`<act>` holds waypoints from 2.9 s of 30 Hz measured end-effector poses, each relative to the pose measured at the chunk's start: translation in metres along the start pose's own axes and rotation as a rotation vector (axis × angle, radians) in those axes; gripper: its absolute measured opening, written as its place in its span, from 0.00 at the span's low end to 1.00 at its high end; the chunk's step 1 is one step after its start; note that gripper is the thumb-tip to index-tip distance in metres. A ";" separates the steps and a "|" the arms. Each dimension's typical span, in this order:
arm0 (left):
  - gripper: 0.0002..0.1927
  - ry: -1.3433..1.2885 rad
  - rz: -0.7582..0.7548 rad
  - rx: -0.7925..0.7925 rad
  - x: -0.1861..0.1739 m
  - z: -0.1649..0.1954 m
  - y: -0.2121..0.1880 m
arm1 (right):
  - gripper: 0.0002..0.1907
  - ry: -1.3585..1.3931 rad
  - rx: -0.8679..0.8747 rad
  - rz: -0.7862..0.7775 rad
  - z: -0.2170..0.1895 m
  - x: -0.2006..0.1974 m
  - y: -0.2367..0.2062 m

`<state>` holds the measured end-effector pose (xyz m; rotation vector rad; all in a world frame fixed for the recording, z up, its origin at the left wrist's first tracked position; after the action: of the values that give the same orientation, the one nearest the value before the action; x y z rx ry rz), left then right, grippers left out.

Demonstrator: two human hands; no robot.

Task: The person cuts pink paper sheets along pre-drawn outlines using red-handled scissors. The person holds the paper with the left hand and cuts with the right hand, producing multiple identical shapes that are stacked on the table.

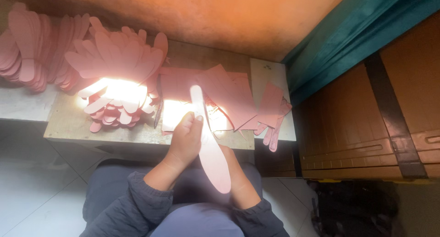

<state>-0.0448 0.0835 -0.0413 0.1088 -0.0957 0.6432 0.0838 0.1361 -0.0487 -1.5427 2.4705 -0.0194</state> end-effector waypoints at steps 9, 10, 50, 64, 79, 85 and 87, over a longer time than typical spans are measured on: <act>0.10 -0.308 0.012 -0.130 0.002 -0.011 0.002 | 0.08 -0.207 0.082 0.213 0.045 -0.056 0.023; 0.09 -0.353 0.004 -0.124 0.001 -0.010 0.003 | 0.08 -0.171 0.174 0.253 0.056 -0.064 0.028; 0.27 -0.603 0.018 -0.766 0.078 -0.096 0.100 | 0.03 0.894 0.132 0.450 0.064 -0.075 0.058; 0.11 0.034 0.280 -0.192 0.054 -0.067 0.107 | 0.09 0.765 0.096 0.360 0.072 -0.072 0.056; 0.08 -0.217 0.047 0.024 -0.022 0.002 0.076 | 0.11 0.916 -0.174 0.384 0.052 -0.086 0.041; 0.13 -0.361 -0.100 -0.001 -0.015 0.045 0.052 | 0.09 0.635 -0.316 0.371 -0.015 -0.084 0.024; 0.19 -0.305 -0.225 0.002 -0.007 0.060 0.040 | 0.09 0.603 -0.330 0.400 -0.034 -0.079 0.017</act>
<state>-0.0781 0.1032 0.0196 0.2158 -0.3717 0.3979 0.0950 0.2099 -0.0031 -1.2450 3.3738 -0.0114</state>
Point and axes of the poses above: each hand's wrist, its own y-axis towards the middle knuckle, its own x-axis out of the palm, z = x × y, the point moved 6 cm from there along y, towards the middle knuckle, and after that the axes turned 6 degrees about -z, right-handed, at the moved point
